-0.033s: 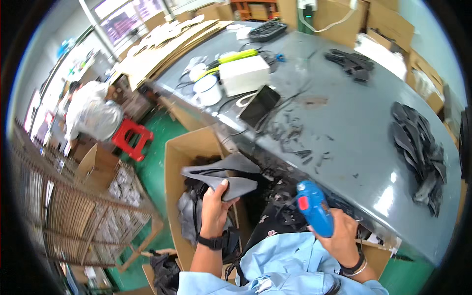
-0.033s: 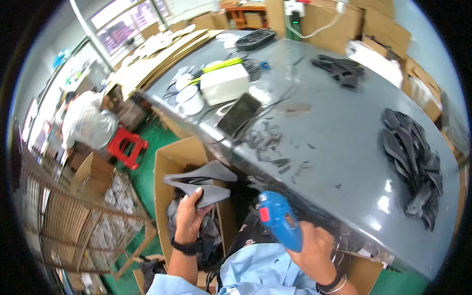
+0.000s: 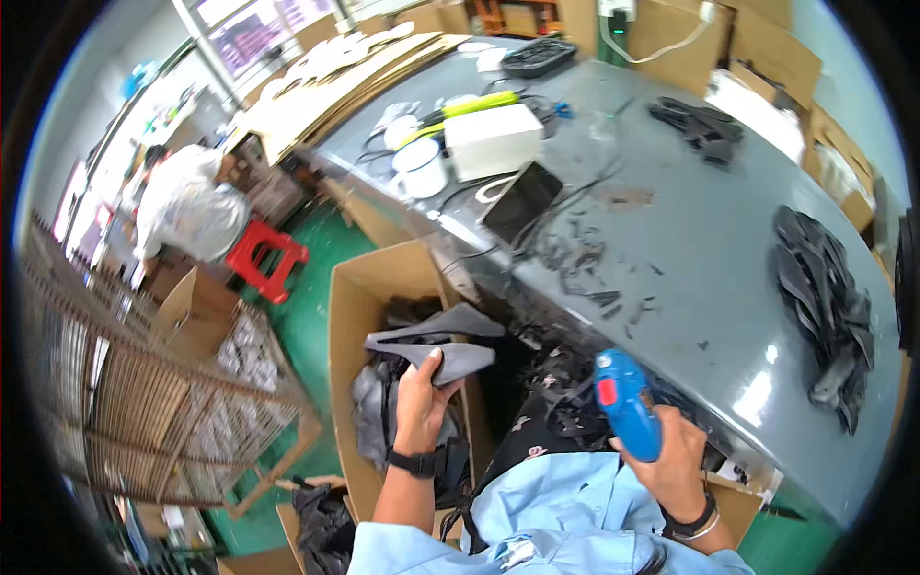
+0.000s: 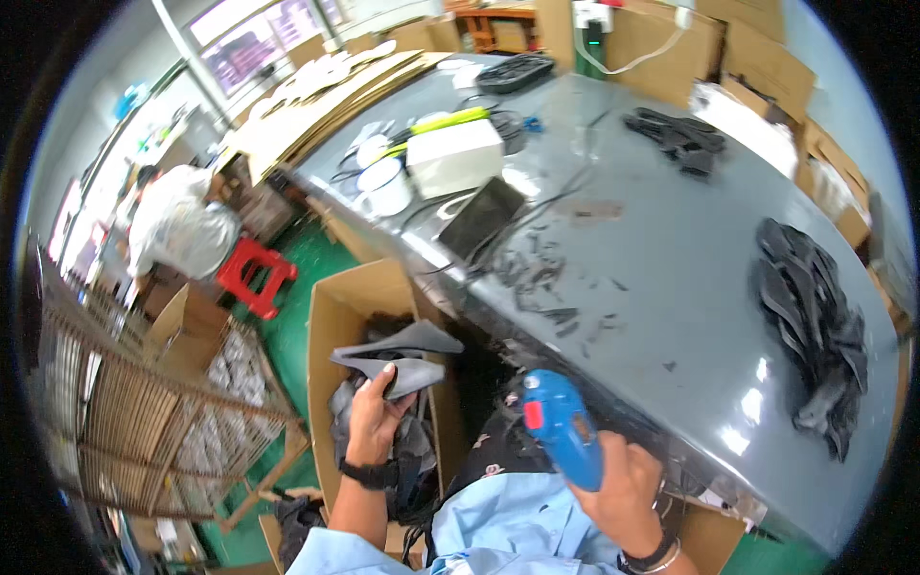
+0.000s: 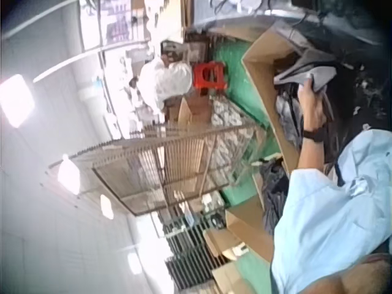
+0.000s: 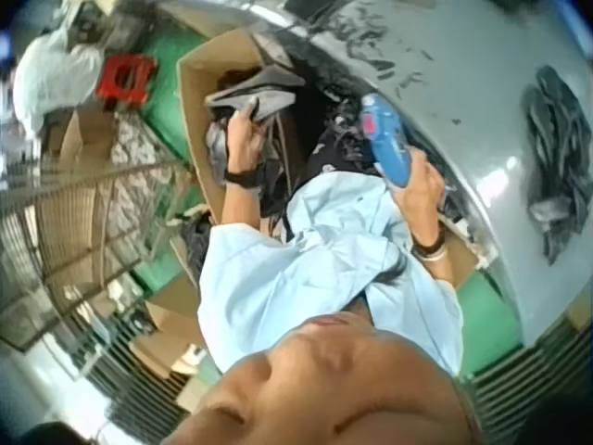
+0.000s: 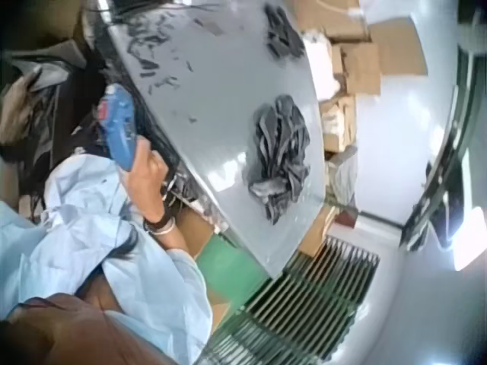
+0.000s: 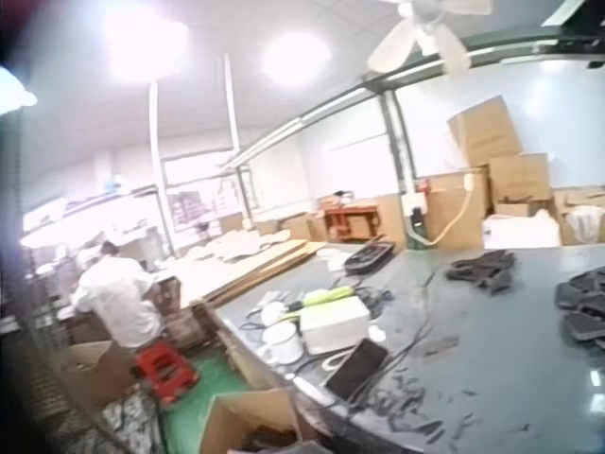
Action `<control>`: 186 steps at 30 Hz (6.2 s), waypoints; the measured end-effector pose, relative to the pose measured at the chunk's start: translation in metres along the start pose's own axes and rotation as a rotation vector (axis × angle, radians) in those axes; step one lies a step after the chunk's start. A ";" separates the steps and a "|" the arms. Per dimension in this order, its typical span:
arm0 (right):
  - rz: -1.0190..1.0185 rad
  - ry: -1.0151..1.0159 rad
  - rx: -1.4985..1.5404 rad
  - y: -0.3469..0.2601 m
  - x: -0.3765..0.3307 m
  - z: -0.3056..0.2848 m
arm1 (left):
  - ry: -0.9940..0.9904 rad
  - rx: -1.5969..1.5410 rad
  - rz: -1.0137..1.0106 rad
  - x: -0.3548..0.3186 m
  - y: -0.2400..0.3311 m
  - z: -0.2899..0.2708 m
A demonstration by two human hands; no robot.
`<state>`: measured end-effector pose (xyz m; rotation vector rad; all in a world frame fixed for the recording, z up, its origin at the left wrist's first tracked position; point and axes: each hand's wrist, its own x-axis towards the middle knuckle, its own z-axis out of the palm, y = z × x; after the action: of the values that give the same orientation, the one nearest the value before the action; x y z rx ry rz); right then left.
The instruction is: Using a hot glue gun to apply adhesive to black plastic industrial components.
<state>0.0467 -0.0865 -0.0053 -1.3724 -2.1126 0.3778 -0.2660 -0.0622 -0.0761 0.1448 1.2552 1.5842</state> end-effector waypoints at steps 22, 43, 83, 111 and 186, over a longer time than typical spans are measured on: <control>0.442 0.012 0.135 0.031 0.012 -0.011 | -0.437 0.052 0.041 0.013 0.006 0.116; 1.142 0.113 1.151 0.147 -0.026 -0.103 | -0.552 1.656 1.072 0.243 -0.135 0.583; 0.745 0.385 1.663 0.186 0.071 -0.126 | -0.928 1.988 1.161 -0.015 -0.147 0.374; 0.713 0.477 1.526 0.183 0.086 -0.082 | -0.848 0.565 -0.089 -0.044 0.004 0.310; 0.449 0.612 1.031 0.078 0.026 -0.170 | -1.395 0.521 0.169 -0.183 -0.098 0.262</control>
<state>0.2004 -0.0427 0.0961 -1.0759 -0.8447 0.9194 0.0427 -0.0473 0.0515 1.4293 0.4574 0.8242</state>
